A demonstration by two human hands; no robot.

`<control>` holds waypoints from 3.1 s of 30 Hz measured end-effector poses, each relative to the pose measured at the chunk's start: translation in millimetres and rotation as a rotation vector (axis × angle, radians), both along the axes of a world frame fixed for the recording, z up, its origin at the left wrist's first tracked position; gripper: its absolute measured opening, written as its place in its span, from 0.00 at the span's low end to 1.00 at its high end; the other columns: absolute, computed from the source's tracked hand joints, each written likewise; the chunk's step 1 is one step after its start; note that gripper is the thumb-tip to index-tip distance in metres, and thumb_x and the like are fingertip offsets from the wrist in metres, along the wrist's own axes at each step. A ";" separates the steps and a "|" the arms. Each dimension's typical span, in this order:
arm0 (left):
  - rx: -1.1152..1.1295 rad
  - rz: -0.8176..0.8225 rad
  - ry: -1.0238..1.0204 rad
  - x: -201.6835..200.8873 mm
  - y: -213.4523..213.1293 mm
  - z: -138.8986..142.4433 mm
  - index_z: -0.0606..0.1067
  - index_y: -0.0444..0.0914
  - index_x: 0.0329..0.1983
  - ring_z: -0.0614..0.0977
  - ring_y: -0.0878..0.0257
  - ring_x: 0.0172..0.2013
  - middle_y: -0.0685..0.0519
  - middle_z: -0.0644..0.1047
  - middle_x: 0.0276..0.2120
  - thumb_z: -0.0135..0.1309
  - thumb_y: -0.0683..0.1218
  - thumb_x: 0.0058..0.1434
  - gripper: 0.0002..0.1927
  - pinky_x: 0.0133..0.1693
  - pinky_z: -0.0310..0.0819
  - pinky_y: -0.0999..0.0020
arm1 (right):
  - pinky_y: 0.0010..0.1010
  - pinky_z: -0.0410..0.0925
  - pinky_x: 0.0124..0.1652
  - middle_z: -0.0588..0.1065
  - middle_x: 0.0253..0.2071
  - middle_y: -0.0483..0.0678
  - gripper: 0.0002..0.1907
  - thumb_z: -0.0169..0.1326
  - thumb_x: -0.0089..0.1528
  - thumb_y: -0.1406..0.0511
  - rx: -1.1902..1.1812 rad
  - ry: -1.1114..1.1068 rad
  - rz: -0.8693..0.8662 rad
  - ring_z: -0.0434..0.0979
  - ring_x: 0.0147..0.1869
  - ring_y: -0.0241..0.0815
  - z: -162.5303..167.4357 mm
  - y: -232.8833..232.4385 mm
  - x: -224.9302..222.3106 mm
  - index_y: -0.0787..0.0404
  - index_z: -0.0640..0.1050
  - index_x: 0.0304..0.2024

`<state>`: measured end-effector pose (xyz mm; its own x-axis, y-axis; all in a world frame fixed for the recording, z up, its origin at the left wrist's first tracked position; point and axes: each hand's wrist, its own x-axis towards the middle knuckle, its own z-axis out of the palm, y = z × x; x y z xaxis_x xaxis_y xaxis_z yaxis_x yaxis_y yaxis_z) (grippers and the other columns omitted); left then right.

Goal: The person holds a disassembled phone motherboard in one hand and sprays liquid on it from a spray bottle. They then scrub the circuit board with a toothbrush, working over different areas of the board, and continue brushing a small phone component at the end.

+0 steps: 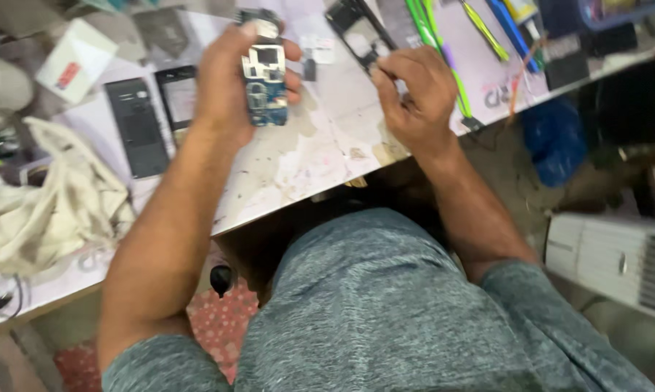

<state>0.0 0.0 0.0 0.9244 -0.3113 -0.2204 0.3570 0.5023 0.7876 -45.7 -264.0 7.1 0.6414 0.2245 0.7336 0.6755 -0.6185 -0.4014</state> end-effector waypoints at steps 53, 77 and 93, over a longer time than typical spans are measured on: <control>0.029 0.062 -0.165 20.9 -9.1 8.2 0.72 0.29 0.53 0.84 0.61 0.26 0.43 0.81 0.35 0.42 0.57 0.74 0.25 0.26 0.80 0.66 | 0.35 0.66 0.33 0.76 0.31 0.51 0.07 0.65 0.64 0.75 0.037 0.116 0.021 0.76 0.32 0.46 4.1 -6.7 24.2 0.65 0.79 0.42; -0.012 -0.071 -0.341 18.0 8.7 -15.9 0.79 0.30 0.46 0.86 0.59 0.32 0.44 0.82 0.32 0.26 0.68 0.78 0.42 0.35 0.85 0.66 | 0.30 0.68 0.33 0.77 0.34 0.51 0.07 0.65 0.70 0.75 0.023 0.105 0.095 0.78 0.36 0.43 -23.2 -9.8 27.1 0.65 0.79 0.48; 0.003 -0.079 -0.303 9.0 14.5 -10.5 0.79 0.29 0.46 0.86 0.58 0.32 0.44 0.82 0.33 0.26 0.69 0.77 0.43 0.35 0.85 0.65 | 0.30 0.66 0.32 0.78 0.32 0.50 0.07 0.66 0.69 0.74 0.005 0.091 0.116 0.78 0.35 0.43 -15.6 -5.8 20.9 0.65 0.79 0.46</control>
